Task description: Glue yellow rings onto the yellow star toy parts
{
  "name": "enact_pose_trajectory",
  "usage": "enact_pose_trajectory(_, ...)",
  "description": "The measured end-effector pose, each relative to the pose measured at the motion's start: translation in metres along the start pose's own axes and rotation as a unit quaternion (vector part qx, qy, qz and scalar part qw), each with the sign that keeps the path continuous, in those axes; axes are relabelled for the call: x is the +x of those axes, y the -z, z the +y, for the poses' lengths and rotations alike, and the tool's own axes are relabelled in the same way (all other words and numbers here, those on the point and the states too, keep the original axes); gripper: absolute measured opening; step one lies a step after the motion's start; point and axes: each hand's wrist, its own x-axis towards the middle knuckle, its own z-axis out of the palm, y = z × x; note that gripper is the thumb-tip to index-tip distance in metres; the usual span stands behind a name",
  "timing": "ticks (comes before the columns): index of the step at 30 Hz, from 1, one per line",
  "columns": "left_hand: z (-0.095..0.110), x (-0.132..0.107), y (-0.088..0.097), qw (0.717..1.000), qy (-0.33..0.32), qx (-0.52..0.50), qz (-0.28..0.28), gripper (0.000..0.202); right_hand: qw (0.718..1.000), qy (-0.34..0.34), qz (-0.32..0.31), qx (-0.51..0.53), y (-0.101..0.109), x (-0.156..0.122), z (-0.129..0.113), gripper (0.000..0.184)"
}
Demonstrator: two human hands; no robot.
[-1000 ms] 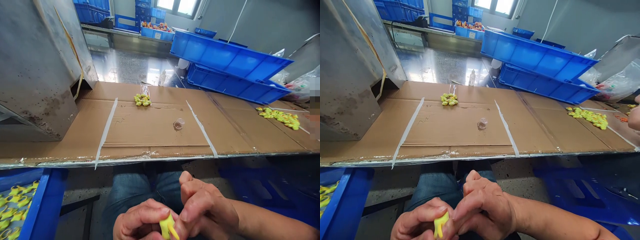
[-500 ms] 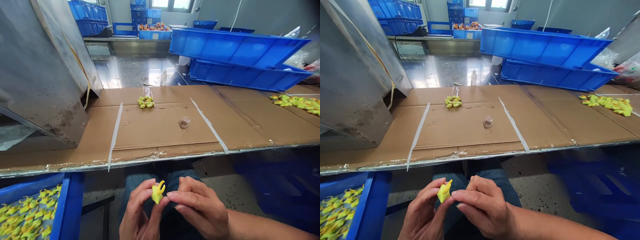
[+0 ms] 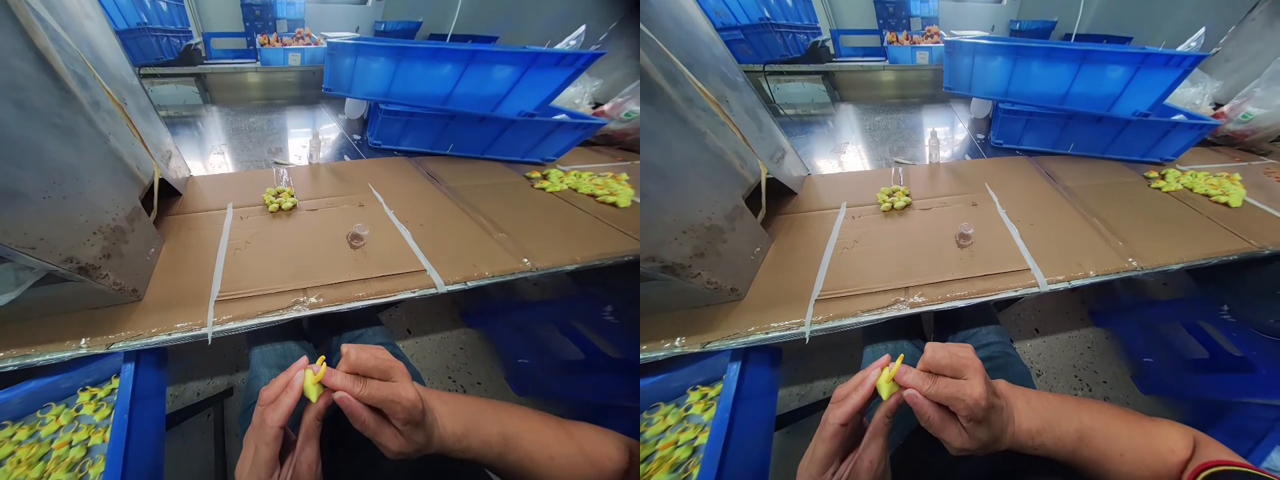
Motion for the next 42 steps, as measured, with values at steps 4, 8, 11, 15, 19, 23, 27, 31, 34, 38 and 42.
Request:
enact_pose_trajectory(4, 0.003, -0.004, -0.007, 0.998, -0.012, 0.023, 0.055, 0.035, 1.0, 0.017, -0.007, -0.009, 0.002, 0.003, 0.0, 0.033)
enact_pose_trajectory(8, 0.004, -0.005, -0.012, 0.995, -0.028, 0.049, 0.083, 0.024, 0.999, 0.04, -0.009, -0.015, 0.003, 0.004, 0.0, 0.03)
enact_pose_trajectory(11, 0.004, -0.005, -0.012, 0.994, -0.047, 0.032, 0.089, 0.028, 0.998, 0.052, -0.006, -0.021, 0.004, 0.005, 0.001, 0.028)
enact_pose_trajectory(15, 0.004, -0.004, -0.011, 0.994, -0.06, 0.036, 0.088, 0.029, 0.998, 0.059, -0.017, -0.026, 0.006, 0.004, 0.002, 0.027)
enact_pose_trajectory(19, 0.002, -0.006, -0.011, 0.993, -0.061, 0.043, 0.088, 0.031, 0.998, 0.06, -0.029, -0.01, 0.007, 0.003, 0.002, 0.026)
enact_pose_trajectory(23, -0.001, -0.009, -0.013, 0.994, -0.054, 0.023, 0.087, 0.035, 0.998, 0.065, -0.025, -0.009, 0.008, 0.002, 0.003, 0.028)
enact_pose_trajectory(27, -0.002, -0.011, -0.015, 0.995, -0.046, 0.013, 0.089, 0.038, 0.997, 0.065, -0.032, -0.011, 0.009, 0.003, 0.004, 0.027)
enact_pose_trajectory(31, -0.002, -0.005, -0.017, 0.994, -0.034, -0.006, 0.106, 0.038, 0.996, 0.078, -0.032, -0.022, 0.008, 0.008, 0.007, 0.026)
enact_pose_trajectory(34, -0.001, 0.001, -0.019, 0.99, 0.002, -0.042, 0.135, 0.033, 0.993, 0.099, -0.035, -0.057, 0.006, 0.018, 0.008, 0.028)
enact_pose_trajectory(38, 0.003, 0.007, -0.019, 0.975, 0.098, -0.095, 0.177, 0.023, 0.989, 0.106, -0.042, -0.093, 0.001, 0.027, -0.001, 0.034)
enact_pose_trajectory(42, -0.002, 0.027, 0.004, 0.935, 0.195, -0.149, 0.256, 0.026, 0.996, 0.01, 0.029, -0.087, -0.011, 0.018, -0.015, 0.035)
